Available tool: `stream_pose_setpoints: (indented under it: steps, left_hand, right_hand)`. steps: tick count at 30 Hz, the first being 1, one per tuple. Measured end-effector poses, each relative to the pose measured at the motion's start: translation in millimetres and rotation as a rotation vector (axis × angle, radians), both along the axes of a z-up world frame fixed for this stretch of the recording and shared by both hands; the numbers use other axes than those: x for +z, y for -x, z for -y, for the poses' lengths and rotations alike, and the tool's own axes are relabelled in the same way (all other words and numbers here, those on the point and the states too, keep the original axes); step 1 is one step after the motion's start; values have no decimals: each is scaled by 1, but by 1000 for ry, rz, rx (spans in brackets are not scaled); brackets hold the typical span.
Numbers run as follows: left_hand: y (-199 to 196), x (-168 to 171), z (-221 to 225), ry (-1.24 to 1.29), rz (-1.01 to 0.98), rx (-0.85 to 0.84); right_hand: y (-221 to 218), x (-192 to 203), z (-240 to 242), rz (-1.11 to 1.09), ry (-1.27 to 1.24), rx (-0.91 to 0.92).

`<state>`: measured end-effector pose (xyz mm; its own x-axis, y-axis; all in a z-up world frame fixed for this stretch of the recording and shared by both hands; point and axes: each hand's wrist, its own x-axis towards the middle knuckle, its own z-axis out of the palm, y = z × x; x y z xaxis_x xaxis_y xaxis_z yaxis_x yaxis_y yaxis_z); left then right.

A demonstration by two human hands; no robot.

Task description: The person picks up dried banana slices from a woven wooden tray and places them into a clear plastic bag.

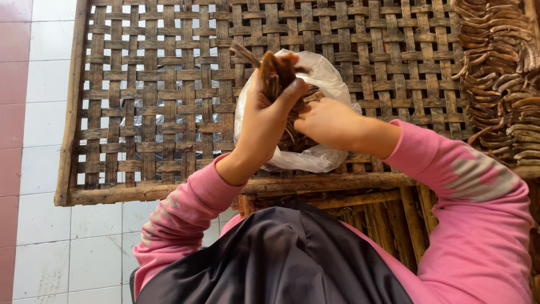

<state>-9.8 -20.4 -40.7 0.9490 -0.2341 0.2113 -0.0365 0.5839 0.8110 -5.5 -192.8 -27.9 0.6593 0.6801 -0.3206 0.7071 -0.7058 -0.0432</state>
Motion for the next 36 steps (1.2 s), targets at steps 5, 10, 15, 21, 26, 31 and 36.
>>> stream_pose_setpoints:
  steps: [5, 10, 15, 21, 26, 31, 36]
  left_hand:
    - [3, 7, -1, -55, 9, -118]
    - [4, 11, 4, -142, 58, -95]
    - [2, 15, -3, -195, 25, -36]
    - [-5, 18, -19, -125, 51, -5]
    - [-4, 18, -13, -88, 57, -32]
    - [-1, 20, -18, -206, 108, -81]
    - [-4, 21, -16, -412, 164, -105]
  right_hand:
    - [0, 48, 35, -159, -801, -156]
    - [20, 62, 43, -449, -1263, -394]
    - [17, 69, 51, -161, -1059, -437]
    - [4, 62, 40, 99, -591, 161]
    - [7, 13, -5, -70, -92, 168]
    - [7, -10, -12, -247, -135, -84]
    - [3, 7, 5, -82, -264, -41]
